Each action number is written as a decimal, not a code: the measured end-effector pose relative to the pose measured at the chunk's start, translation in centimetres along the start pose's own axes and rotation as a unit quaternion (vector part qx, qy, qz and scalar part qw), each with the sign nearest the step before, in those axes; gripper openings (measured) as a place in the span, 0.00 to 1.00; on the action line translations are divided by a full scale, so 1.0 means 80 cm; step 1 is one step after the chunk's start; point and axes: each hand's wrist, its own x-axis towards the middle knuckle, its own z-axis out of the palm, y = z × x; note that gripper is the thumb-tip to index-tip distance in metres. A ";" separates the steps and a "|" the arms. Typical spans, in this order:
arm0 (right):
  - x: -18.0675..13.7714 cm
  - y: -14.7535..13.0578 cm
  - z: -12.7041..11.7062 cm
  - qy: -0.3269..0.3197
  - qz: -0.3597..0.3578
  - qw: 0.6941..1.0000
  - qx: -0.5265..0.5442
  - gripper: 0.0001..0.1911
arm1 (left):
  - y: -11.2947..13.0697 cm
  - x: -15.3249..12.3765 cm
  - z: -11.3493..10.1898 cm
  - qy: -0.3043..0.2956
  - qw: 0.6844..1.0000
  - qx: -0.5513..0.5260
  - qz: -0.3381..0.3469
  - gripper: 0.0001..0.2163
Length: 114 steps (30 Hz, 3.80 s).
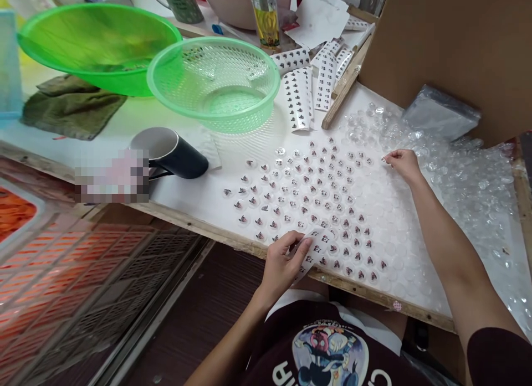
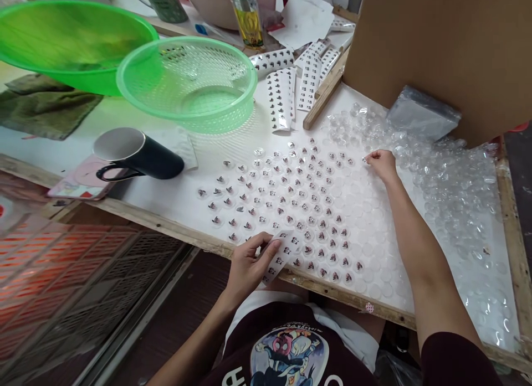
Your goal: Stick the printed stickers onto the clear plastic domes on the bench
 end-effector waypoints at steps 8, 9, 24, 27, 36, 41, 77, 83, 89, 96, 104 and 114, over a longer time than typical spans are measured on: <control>-0.001 -0.009 0.011 0.001 -0.043 0.992 -0.121 0.09 | -0.001 0.001 0.001 -0.001 1.000 0.001 -0.004 0.12; -0.002 -0.011 0.011 0.001 -0.049 0.990 -0.136 0.12 | -0.001 0.001 0.001 0.000 1.000 0.000 -0.006 0.12; -0.244 -0.087 0.043 -0.151 -0.188 0.958 0.158 0.14 | -0.003 -0.001 0.003 0.063 0.985 -0.132 -0.088 0.14; -0.310 -0.099 0.057 -0.240 -0.178 0.938 0.178 0.15 | -0.002 -0.001 0.004 0.072 0.982 -0.148 -0.092 0.15; -0.316 -0.095 0.060 -0.294 -0.174 0.924 0.173 0.11 | -0.004 0.000 0.001 0.051 0.979 -0.174 -0.088 0.10; -0.325 -0.093 0.060 -0.189 -0.234 0.943 0.142 0.04 | -0.003 0.002 0.002 0.055 0.980 -0.168 -0.090 0.11; -0.048 0.025 -0.008 0.060 -0.051 0.980 0.183 0.26 | -0.006 -0.001 0.001 0.048 0.997 -0.051 -0.045 0.10; -0.050 0.020 0.011 0.037 -0.043 0.992 0.114 0.24 | -0.005 0.000 0.000 0.048 0.997 -0.035 -0.044 0.10; -0.051 0.012 0.021 0.059 -0.121 0.988 -0.076 0.24 | -0.002 0.000 0.000 0.050 0.997 -0.034 -0.043 0.09; -0.012 0.034 -0.030 0.156 -0.084 0.984 -0.015 0.10 | -0.002 0.000 0.000 0.046 0.998 -0.039 -0.035 0.10; -0.001 0.050 -0.039 0.040 0.022 0.999 0.030 0.07 | 0.002 0.001 0.001 0.045 0.998 -0.033 -0.041 0.10; 0.000 0.029 -0.025 0.021 0.032 0.997 -0.072 0.06 | 0.001 0.001 0.000 0.036 0.998 -0.036 -0.044 0.10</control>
